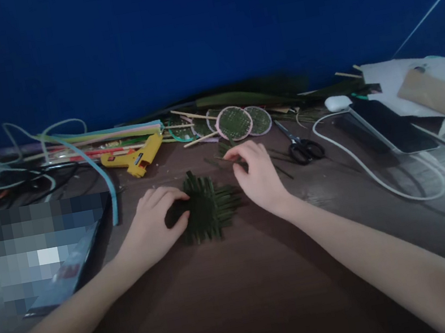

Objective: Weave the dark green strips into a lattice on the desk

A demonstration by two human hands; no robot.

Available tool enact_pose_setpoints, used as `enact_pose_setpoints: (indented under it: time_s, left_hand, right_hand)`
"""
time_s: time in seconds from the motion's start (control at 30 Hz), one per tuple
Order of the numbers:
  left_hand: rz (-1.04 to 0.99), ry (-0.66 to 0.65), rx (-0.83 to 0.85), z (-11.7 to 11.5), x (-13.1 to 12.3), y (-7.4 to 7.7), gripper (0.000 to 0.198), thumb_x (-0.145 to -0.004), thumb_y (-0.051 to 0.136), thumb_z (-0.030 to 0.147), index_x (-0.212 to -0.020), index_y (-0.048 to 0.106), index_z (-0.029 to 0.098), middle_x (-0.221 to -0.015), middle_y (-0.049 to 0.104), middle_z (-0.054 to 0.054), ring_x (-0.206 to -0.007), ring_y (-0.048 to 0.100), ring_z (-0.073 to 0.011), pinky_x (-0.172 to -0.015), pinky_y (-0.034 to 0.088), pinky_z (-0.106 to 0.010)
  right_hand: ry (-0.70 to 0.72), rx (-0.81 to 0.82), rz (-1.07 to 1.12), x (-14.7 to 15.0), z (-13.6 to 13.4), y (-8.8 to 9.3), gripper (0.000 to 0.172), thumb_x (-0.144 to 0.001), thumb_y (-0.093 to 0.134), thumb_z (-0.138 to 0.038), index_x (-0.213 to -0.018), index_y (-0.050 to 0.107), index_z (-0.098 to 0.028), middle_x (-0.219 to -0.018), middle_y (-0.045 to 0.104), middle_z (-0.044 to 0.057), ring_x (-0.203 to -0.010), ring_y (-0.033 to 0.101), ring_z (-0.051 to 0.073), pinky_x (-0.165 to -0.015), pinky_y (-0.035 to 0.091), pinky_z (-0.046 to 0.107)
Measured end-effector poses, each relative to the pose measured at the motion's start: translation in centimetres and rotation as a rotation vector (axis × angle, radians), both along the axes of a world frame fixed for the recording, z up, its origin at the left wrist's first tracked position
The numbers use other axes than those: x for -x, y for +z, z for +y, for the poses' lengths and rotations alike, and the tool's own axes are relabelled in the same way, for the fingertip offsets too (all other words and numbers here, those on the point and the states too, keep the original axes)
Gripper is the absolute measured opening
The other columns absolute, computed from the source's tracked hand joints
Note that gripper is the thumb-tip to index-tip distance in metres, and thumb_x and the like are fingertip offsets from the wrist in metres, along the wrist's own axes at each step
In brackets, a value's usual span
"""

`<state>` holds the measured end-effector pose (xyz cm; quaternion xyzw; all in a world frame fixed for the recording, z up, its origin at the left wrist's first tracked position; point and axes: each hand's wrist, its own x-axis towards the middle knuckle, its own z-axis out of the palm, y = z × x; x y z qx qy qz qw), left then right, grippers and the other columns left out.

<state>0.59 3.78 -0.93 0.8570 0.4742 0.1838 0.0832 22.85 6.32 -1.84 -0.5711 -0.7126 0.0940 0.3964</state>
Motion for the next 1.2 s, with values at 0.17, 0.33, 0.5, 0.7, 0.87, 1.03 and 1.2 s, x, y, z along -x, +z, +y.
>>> enact_pose_setpoints:
  time_s: [0.17,0.33,0.5,0.7,0.87,1.03,1.2]
  left_hand:
    - [0.004,-0.019,-0.018,-0.3,0.0,0.2,0.015,-0.078,0.051,0.019,-0.092,0.054,0.019,-0.097,0.060,-0.003,-0.097,0.050,-0.0215,-0.088,0.036,-0.039]
    - [-0.025,-0.053,-0.027,-0.6,0.0,0.4,0.014,-0.078,0.049,0.020,-0.090,0.056,0.019,-0.094,0.061,-0.003,-0.096,0.050,-0.0205,-0.087,0.036,-0.037]
    - [-0.052,-0.032,0.036,-0.6,0.0,0.9,0.015,-0.081,0.044,0.022,-0.088,0.056,0.019,-0.093,0.062,-0.002,-0.095,0.050,-0.0201,-0.089,0.035,-0.039]
    - [-0.060,-0.014,0.062,-0.4,0.1,1.1,0.018,-0.084,0.040,0.022,-0.089,0.056,0.020,-0.094,0.062,-0.002,-0.096,0.049,-0.0203,-0.086,0.035,-0.038]
    - [-0.076,0.013,0.075,-0.5,0.1,1.1,0.020,-0.086,0.037,0.021,-0.088,0.057,0.019,-0.094,0.062,-0.002,-0.094,0.049,-0.0199,-0.085,0.035,-0.038]
    - [-0.125,0.054,0.095,-0.3,0.2,1.1,0.021,-0.086,0.035,0.019,-0.088,0.057,0.019,-0.095,0.061,-0.002,-0.094,0.049,-0.0195,-0.085,0.035,-0.038]
    - [-0.183,0.090,0.112,0.0,0.3,0.8,0.023,-0.086,0.033,0.018,-0.087,0.057,0.019,-0.094,0.060,-0.002,-0.092,0.049,-0.0191,-0.086,0.036,-0.038]
  right_hand:
    - [-0.188,0.079,-0.150,-1.8,1.4,-0.6,0.020,-0.070,0.057,-0.021,-0.090,0.056,-0.018,-0.091,0.058,0.010,-0.087,0.049,0.026,-0.072,0.041,0.039]
    - [-0.174,0.142,-0.102,-2.7,2.1,-0.7,0.017,-0.069,0.057,-0.017,-0.086,0.058,-0.018,-0.076,0.059,0.005,-0.071,0.051,0.020,-0.068,0.041,0.036]
    - [-0.187,0.168,0.074,-3.1,2.5,-0.5,0.013,-0.067,0.060,-0.021,-0.079,0.063,-0.017,-0.069,0.062,0.004,-0.057,0.052,0.016,-0.063,0.043,0.035]
    - [-0.144,0.203,0.410,-3.9,3.1,-0.1,0.010,-0.068,0.063,-0.030,-0.070,0.065,-0.020,-0.074,0.068,0.006,-0.074,0.062,0.023,-0.068,0.046,0.039]
    - [-0.095,0.274,0.644,-4.2,3.3,0.9,0.013,-0.073,0.057,-0.028,-0.077,0.068,-0.023,-0.090,0.070,0.005,-0.095,0.060,0.027,-0.071,0.045,0.041]
    - [0.043,0.358,0.826,-3.5,2.9,1.9,0.013,-0.076,0.053,-0.027,-0.078,0.066,-0.024,-0.072,0.064,0.003,-0.066,0.057,0.016,-0.056,0.040,0.032]
    - [0.144,0.407,0.800,-2.2,2.0,2.4,0.017,-0.076,0.054,-0.028,-0.087,0.063,-0.019,-0.057,0.039,-0.004,-0.045,0.031,0.008,-0.043,0.020,0.027]
